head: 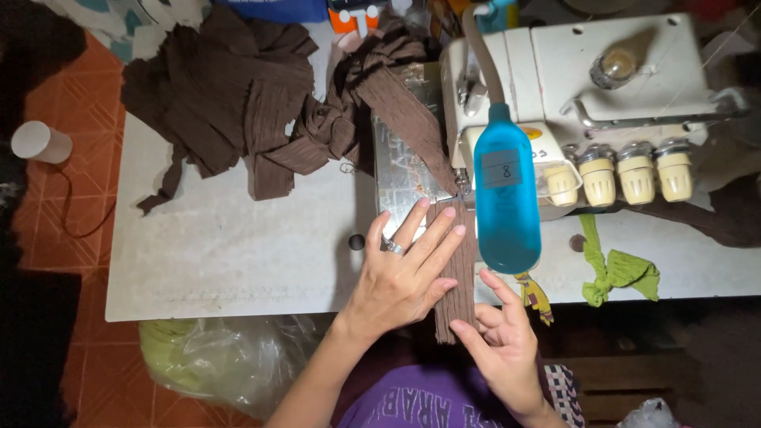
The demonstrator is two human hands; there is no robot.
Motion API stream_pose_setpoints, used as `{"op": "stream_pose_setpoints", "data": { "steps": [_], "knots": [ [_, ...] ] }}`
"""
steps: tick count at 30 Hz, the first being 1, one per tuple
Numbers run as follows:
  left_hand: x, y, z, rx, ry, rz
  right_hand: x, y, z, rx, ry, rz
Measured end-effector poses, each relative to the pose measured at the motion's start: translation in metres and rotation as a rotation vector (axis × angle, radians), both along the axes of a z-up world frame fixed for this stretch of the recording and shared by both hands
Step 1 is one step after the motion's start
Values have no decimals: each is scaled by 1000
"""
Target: The person is sewing brown pleated fabric strips using an overlock sewing machine, aligning each strip before feeding it through.
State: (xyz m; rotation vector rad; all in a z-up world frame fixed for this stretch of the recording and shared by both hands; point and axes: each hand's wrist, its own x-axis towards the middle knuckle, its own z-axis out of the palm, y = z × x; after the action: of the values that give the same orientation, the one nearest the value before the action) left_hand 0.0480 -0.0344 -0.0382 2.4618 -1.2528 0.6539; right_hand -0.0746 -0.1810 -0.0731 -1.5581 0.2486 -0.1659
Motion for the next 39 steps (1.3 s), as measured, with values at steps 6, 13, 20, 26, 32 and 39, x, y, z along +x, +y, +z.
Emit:
{"op": "stream_pose_setpoints", "data": {
  "steps": [6,13,20,26,32,39],
  "knots": [
    [6,-2,-5,-70,63,-14,-9,-3,9,-32,8,-53],
    [11,-1,-2,-96,80,-33,-9,-10,8,-195,-17,-29],
    [14,0,0,-116,97,-45,-14,-7,9,-231,-21,26],
    [17,1,2,-139,133,-74,-20,-9,5,-240,-14,34],
    [17,1,2,-155,153,-89,-21,-7,4,-222,41,36],
    [15,3,5,-196,161,-106,-23,-7,-1,-248,11,33]
  ]
}}
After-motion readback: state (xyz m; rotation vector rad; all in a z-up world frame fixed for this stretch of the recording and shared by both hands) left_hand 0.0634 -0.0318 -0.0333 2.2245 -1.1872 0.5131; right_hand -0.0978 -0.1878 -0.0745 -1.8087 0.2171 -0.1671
